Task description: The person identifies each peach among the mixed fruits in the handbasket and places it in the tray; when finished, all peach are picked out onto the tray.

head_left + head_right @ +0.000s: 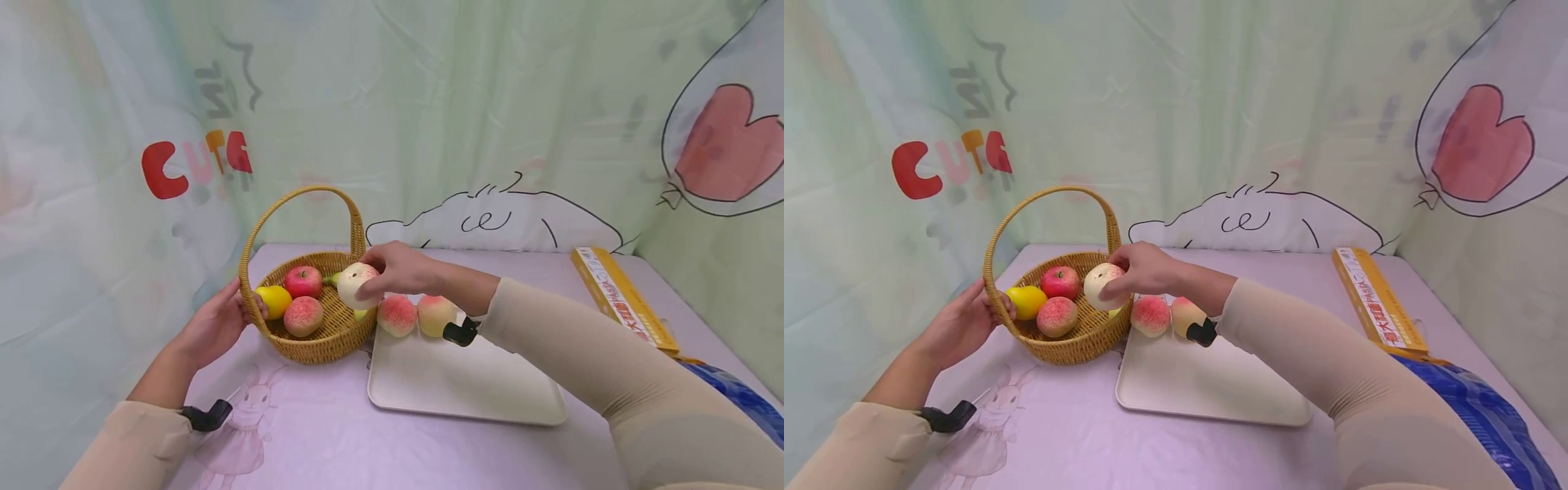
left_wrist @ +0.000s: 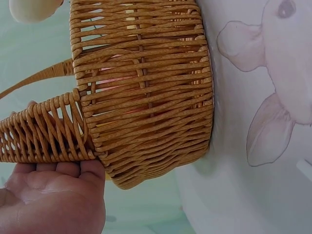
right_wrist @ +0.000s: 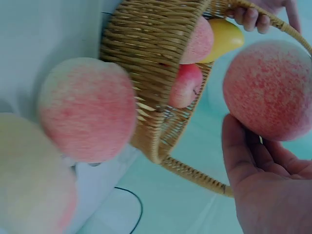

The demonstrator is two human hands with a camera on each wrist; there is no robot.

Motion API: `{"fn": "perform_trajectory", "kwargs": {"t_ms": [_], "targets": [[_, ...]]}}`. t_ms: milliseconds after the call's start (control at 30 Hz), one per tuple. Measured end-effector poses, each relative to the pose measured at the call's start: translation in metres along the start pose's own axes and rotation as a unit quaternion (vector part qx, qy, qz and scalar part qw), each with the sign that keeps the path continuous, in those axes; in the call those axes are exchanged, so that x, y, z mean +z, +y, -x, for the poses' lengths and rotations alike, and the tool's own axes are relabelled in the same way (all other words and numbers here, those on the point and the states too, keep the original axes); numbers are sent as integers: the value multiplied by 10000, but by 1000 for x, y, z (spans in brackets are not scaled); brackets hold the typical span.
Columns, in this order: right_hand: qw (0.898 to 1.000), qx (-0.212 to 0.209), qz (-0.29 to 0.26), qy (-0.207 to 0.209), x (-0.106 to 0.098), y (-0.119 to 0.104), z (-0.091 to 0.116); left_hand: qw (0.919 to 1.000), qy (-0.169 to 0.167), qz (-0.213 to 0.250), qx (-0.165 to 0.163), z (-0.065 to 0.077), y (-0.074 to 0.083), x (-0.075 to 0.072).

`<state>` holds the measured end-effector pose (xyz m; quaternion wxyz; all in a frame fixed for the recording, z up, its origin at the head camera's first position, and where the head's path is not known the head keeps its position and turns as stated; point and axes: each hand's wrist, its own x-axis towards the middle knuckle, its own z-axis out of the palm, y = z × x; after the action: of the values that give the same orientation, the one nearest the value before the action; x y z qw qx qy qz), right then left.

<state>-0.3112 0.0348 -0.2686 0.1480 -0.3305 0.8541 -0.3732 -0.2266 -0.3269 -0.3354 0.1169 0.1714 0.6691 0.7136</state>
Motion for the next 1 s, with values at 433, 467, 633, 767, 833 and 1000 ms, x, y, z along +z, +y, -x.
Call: {"fn": "perform_trajectory", "kwargs": {"t_ms": [433,467,633,767,833,1000], "targets": [[9928,58,-911,775,18,35,48,10000,-35,12,-6,2,1,1],[9920,71,-971,809,20,38,52,10000,-47,22,-2,1,0,1],[9884,120,-1226,888,32,48,62,9999,-90,37,60,0,1,0],[9870,144,-1379,812,43,58,67,9999,-75,50,45,0,1,0],[9865,144,-1458,730,49,63,69,10000,-55,46,12,0,1,1],[9864,127,-1511,630,67,74,72,10000,5,13,-41,1,1,1]]}}
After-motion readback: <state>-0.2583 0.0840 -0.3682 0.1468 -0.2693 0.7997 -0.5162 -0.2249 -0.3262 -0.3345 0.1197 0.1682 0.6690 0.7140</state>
